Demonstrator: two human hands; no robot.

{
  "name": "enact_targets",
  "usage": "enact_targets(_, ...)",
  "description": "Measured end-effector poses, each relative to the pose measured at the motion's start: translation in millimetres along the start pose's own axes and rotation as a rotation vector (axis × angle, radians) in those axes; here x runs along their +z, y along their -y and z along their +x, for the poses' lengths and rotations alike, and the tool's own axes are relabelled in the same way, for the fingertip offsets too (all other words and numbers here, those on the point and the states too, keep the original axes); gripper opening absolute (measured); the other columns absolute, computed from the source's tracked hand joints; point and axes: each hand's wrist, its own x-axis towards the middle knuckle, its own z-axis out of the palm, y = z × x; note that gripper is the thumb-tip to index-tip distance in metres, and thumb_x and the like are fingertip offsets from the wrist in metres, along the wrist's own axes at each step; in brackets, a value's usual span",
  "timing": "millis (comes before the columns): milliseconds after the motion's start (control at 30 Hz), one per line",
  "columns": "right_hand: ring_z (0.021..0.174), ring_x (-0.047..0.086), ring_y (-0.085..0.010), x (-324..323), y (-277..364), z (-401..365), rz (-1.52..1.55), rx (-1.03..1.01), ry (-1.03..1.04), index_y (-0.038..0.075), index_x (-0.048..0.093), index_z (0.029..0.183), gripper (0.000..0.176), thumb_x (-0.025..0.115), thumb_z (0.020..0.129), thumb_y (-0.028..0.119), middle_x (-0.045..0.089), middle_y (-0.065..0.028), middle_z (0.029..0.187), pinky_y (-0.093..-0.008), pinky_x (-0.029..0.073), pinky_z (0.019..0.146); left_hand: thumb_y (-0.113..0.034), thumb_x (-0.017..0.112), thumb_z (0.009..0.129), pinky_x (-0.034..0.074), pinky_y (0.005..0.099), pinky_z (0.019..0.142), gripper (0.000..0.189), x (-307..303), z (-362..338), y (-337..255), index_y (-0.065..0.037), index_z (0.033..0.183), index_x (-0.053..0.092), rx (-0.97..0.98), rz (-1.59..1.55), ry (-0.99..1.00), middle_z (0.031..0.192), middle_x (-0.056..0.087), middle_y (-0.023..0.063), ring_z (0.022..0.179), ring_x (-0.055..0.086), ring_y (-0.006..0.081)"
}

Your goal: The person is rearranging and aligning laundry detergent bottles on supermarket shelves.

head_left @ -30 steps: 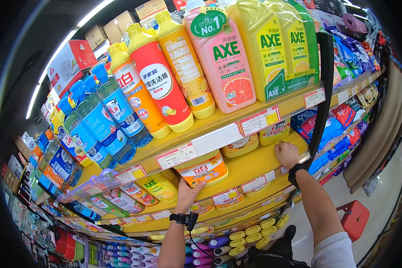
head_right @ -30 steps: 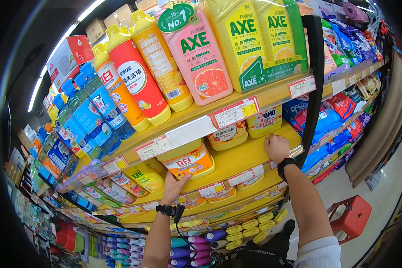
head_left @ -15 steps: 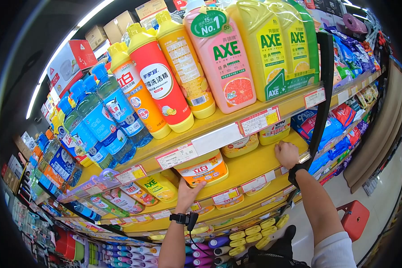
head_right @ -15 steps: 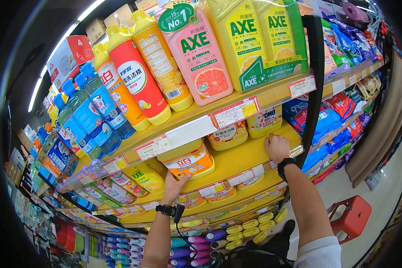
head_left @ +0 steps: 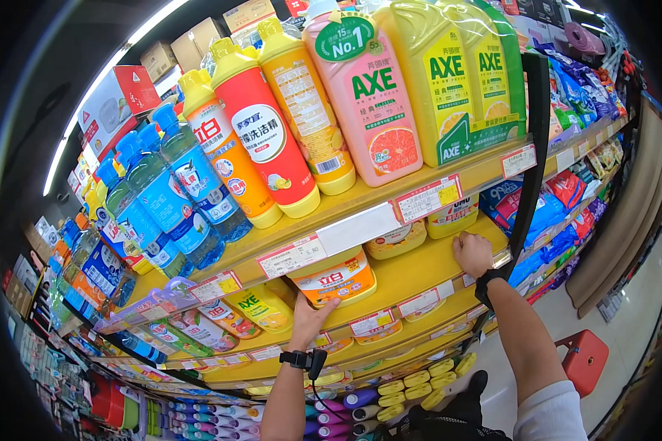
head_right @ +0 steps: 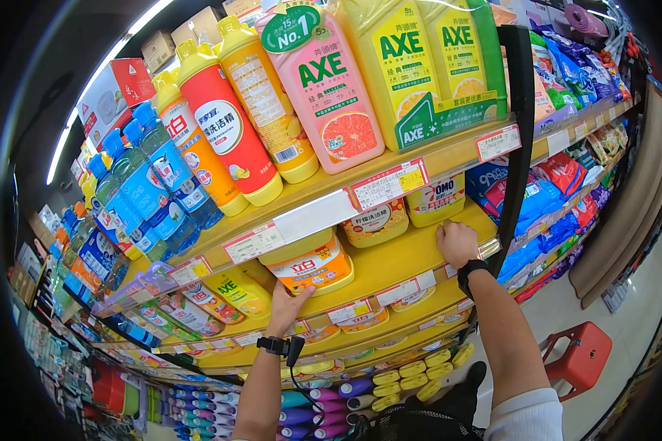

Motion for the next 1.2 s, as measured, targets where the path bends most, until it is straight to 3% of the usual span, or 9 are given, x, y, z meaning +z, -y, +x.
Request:
enact_targets(700,0.071,0.067,-0.0402,3.3,-3.0,0.5,0.009,-0.007,-0.006,0.002,0.067,0.079,0.028,0.056,0.091,0.025,0.068,-0.0222,0.075,-0.0499,0.055,0.07,-0.02,0.08,0.083,0.046,0.0352,0.098,0.057,0.7,-1.9,-4.2,0.004,0.125,0.051,0.021,0.022,-0.001,0.119,0.065,0.014,0.109,0.061,0.0215)
enact_targets(1200,0.07,0.066,-0.0413,1.4,-1.1,-0.2,0.035,-0.007,-0.019,0.001,0.067,0.077,0.028,0.058,0.09,0.024,0.067,-0.0233,0.074,-0.0514,0.053,0.07,-0.02,0.083,0.08,0.047,0.034,0.098,0.063,0.7,-1.2,-2.9,0.006,0.126,0.049,-0.007,-0.022,0.0,0.119,0.064,0.0157,0.109,0.061,0.0218)
